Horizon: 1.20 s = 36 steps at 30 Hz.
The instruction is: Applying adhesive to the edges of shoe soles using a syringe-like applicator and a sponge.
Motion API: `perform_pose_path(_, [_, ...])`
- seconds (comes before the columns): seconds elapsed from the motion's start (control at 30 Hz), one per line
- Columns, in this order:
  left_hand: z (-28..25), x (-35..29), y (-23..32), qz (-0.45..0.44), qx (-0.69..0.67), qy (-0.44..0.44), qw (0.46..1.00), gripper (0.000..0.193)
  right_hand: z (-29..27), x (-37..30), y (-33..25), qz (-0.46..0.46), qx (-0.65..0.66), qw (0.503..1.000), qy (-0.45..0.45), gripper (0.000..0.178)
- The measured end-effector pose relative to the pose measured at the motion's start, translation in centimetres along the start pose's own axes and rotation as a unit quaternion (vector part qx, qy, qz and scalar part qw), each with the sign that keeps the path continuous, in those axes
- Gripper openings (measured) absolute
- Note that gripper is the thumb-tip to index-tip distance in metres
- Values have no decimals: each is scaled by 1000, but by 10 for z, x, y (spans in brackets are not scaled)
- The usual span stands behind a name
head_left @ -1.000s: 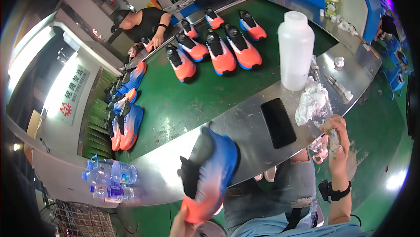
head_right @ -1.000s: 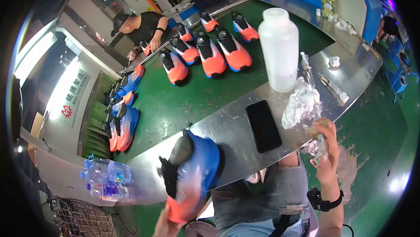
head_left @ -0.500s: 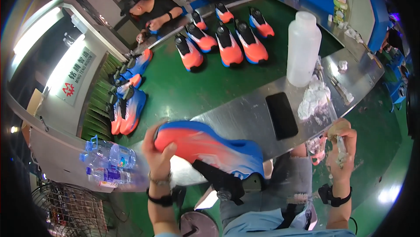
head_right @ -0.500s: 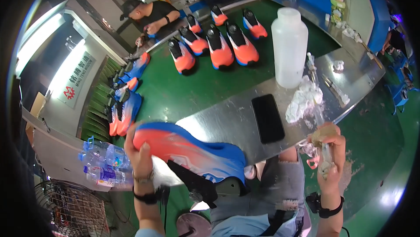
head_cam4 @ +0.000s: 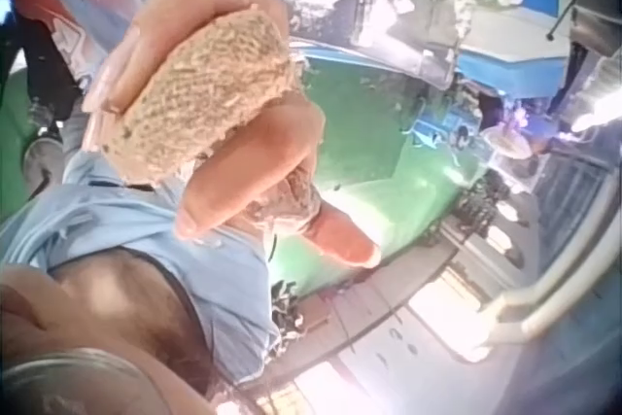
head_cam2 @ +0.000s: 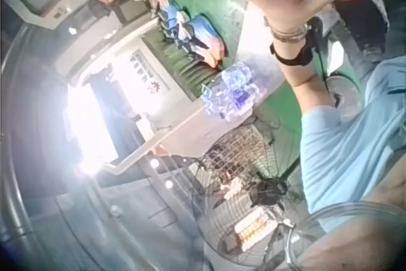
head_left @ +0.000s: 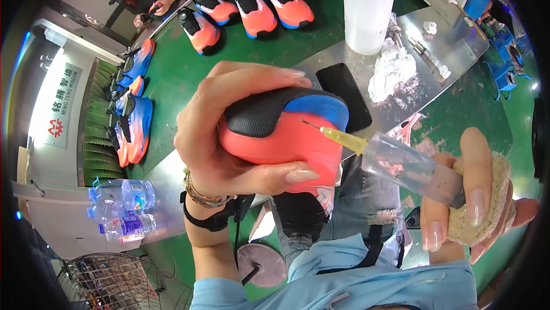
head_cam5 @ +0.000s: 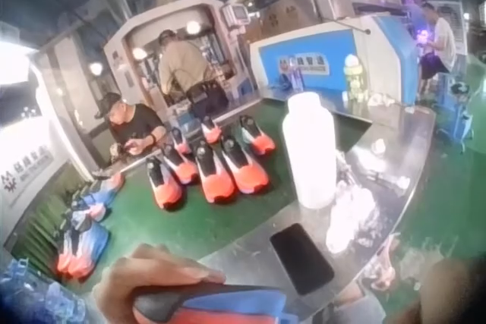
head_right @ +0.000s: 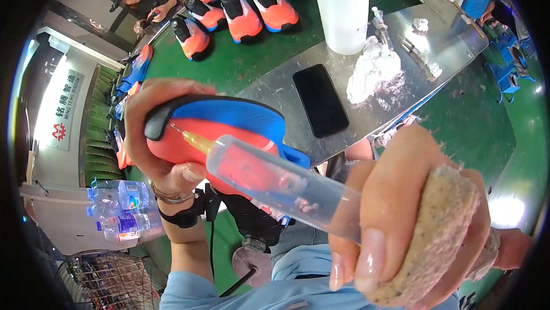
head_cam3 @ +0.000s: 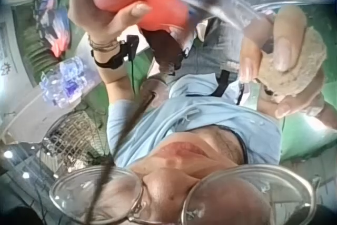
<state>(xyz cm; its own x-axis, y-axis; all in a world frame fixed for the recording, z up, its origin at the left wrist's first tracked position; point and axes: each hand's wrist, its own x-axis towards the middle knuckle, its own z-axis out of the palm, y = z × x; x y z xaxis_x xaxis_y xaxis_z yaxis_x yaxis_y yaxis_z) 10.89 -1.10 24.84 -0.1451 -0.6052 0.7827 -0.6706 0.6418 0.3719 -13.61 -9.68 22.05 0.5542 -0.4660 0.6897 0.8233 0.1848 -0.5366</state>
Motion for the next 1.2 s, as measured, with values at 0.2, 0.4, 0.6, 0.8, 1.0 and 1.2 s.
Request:
perform_pose_path(0.2, [3, 0, -2, 11, 17, -29, 999, 85, -3, 0, 0, 2, 6, 1000, 2, 48])
perform_pose_path(0.4, [-6, 1, -7, 19, 72, -45, 996, 90, -6, -1, 6, 9, 10, 1000, -3, 47])
perform_pose_path(0.6, [-2, -13, -11, -145, 67, 88, 983, 88, -15, -6, 30, 28, 29, 999, -8, 48])
perform_pose_path(0.8, [-14, -27, -40, -160, 47, 167, 972, 81, -26, -22, 65, 42, 64, 996, 49, 52])
perform_pose_path(1.0, [-25, -39, -63, -217, 60, 188, 956, 71, -29, -42, 84, 52, 129, 985, 106, 66])
perform_pose_path(1.2, [-26, -47, -79, -303, 71, 213, 926, 68, -37, -51, 80, 201, 78, 972, 89, 62])
